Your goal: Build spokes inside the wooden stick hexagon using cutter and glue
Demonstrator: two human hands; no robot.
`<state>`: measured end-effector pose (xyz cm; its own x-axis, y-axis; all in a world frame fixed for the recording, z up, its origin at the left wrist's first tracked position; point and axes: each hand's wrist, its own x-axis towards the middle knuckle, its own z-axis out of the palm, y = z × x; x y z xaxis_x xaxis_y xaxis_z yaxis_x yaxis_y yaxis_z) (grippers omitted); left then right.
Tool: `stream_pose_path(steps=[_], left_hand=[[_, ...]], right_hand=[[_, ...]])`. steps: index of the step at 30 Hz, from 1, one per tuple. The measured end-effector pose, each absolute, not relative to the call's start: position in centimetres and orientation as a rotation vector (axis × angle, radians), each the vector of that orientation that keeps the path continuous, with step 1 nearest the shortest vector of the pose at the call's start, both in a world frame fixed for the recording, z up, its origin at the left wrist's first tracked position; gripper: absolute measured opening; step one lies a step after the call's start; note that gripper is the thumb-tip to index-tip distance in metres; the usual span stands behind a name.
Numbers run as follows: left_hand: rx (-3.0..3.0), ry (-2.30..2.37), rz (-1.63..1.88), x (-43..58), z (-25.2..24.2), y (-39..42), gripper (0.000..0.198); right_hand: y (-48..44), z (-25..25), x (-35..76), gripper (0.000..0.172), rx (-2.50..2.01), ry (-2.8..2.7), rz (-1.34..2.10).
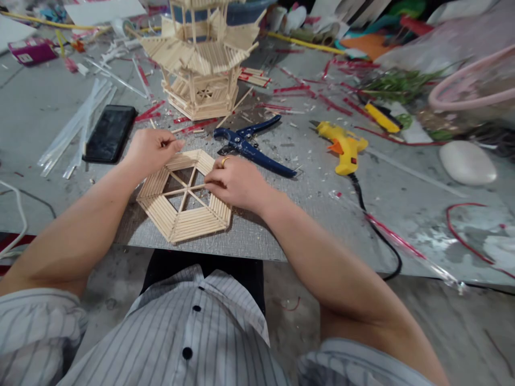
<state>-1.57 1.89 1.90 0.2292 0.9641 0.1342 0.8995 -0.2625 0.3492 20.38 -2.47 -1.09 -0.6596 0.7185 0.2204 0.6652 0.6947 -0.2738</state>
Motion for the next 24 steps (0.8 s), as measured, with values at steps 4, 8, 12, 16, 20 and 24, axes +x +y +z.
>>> stream_pose_path(steps=[4, 8, 12, 16, 20, 24], left_hand=[[2.293, 1.770, 0.468, -1.8, 1.7, 2.2, 0.033], [2.272, 1.745, 0.485, -2.0, 1.6, 2.4, 0.030], [2.295, 1.811, 0.424, -2.0, 1.8, 2.3, 0.035], [2.287, 1.889, 0.445, -1.8, 1.8, 2.2, 0.035], [2.229, 1.893, 0.513, -1.8, 1.7, 2.1, 0.031], [2.242, 1.926, 0.439, -1.7, 1.9, 2.1, 0.033]], right_hand=[[-2.5, -0.9, 20.0, 0.027, -1.143, -2.618, 0.216], [-2.7, -0.4, 19.7, 0.026, -1.226, -2.647, 0.173], [-3.0, 0.1, 19.6, 0.029, -1.328, -2.685, 0.052], [-3.4, 0.0, 19.4, 0.034, -1.481, -2.658, -0.065], [-3.4, -0.1, 19.1, 0.034, -1.512, -2.643, -0.038], [-2.6, 0.2, 20.3, 0.031, -1.505, -2.476, 0.105]])
